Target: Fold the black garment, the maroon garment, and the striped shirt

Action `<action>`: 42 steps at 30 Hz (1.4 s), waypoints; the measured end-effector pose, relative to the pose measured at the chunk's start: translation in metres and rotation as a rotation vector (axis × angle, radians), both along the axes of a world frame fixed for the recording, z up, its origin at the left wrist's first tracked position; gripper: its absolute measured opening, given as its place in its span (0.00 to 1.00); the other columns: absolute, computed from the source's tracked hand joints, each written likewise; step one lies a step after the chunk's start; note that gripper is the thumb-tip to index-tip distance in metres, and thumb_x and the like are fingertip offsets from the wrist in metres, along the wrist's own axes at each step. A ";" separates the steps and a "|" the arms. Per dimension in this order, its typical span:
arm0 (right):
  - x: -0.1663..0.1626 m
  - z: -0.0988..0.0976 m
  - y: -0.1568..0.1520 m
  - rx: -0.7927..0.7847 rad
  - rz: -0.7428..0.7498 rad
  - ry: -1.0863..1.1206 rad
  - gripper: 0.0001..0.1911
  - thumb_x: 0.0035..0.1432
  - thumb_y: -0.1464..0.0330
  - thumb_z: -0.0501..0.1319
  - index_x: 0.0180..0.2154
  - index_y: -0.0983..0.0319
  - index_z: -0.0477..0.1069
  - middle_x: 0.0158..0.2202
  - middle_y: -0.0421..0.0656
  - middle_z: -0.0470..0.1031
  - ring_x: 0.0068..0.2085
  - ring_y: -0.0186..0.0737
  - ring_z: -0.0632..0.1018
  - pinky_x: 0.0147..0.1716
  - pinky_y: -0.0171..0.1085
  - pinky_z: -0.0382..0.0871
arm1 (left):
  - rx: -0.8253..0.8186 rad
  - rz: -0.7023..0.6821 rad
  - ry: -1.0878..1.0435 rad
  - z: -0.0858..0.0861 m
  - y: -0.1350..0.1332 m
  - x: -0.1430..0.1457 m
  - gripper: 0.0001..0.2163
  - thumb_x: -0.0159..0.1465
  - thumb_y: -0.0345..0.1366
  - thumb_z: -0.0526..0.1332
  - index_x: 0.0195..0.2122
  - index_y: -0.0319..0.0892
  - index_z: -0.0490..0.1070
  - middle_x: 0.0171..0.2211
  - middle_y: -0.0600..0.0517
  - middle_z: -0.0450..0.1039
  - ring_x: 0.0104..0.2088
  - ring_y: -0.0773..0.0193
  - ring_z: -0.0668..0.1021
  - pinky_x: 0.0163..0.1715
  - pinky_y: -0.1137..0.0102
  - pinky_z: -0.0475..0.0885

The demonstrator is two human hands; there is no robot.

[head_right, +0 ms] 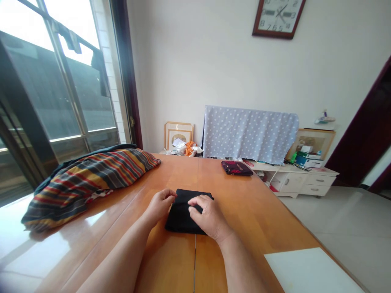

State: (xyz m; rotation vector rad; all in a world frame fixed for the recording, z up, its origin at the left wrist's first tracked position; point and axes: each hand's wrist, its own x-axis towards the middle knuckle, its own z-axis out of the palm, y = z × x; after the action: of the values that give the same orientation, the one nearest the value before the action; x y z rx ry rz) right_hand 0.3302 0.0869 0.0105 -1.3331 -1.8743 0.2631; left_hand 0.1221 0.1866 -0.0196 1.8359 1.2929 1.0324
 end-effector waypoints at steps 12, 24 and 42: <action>-0.015 -0.005 -0.003 -0.155 0.105 -0.200 0.09 0.59 0.70 0.59 0.37 0.55 0.78 0.38 0.40 0.80 0.42 0.41 0.76 0.45 0.37 0.65 | -0.037 0.017 0.088 0.021 -0.011 -0.002 0.07 0.55 0.35 0.59 0.34 0.42 0.73 0.27 0.54 0.74 0.29 0.65 0.75 0.26 0.74 0.63; -0.014 -0.006 -0.004 -0.159 0.022 -0.048 0.09 0.62 0.66 0.57 0.38 0.55 0.76 0.37 0.40 0.80 0.40 0.39 0.77 0.41 0.35 0.66 | 0.024 -0.028 0.452 0.026 -0.066 -0.002 0.29 0.52 0.45 0.65 0.55 0.46 0.66 0.56 0.44 0.68 0.57 0.48 0.70 0.52 0.62 0.67; -0.009 -0.005 -0.011 -0.156 0.149 -0.173 0.10 0.50 0.68 0.66 0.38 0.55 0.78 0.37 0.41 0.75 0.42 0.41 0.73 0.44 0.36 0.64 | 0.006 -0.080 0.532 0.017 -0.072 -0.022 0.31 0.49 0.33 0.62 0.58 0.48 0.68 0.65 0.46 0.60 0.68 0.44 0.55 0.64 0.50 0.52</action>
State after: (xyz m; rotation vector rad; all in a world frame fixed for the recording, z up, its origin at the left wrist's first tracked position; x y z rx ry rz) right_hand 0.3213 0.0760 0.0051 -1.3578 -2.1397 0.3878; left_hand 0.1002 0.1145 -0.0021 2.2365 1.4913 0.5150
